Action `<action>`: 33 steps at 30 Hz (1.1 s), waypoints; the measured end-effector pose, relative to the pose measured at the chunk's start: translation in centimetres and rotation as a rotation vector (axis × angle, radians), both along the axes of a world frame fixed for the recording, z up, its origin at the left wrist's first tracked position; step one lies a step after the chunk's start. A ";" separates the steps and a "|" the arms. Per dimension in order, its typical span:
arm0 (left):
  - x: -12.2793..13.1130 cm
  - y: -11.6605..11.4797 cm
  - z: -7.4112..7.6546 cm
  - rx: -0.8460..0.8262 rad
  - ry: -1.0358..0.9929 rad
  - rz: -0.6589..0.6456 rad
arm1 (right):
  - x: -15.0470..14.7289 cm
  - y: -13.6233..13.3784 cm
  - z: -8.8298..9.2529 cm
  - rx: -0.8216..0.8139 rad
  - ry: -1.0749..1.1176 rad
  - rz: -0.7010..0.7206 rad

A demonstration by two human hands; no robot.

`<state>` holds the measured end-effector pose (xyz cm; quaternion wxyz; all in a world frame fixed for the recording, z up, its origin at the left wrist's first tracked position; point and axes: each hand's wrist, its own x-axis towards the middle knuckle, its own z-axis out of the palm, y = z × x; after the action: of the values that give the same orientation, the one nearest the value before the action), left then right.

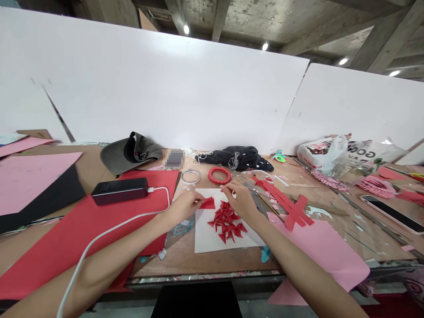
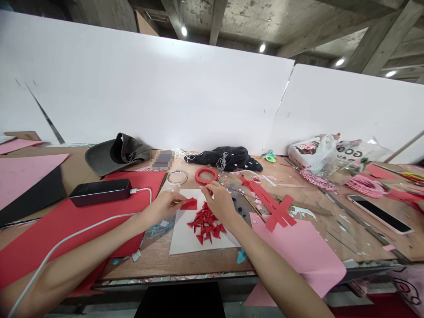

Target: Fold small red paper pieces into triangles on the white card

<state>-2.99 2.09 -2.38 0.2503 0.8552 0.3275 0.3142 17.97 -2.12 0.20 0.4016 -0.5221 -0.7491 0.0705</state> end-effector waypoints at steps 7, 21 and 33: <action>-0.1 -0.6 0.6 -0.040 0.020 0.045 | 0.0 0.1 -0.1 -0.007 -0.021 0.005; 0.0 -0.3 -0.9 0.004 -0.080 0.098 | 0.0 0.4 -0.8 -0.004 -0.063 0.072; 0.1 -0.2 0.2 0.038 0.019 -0.044 | 0.7 0.9 -0.8 -0.025 -0.035 0.115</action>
<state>-2.91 1.84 -2.14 0.2378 0.8697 0.3049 0.3068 18.69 -1.18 -0.65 0.3770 -0.4843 -0.7840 0.0936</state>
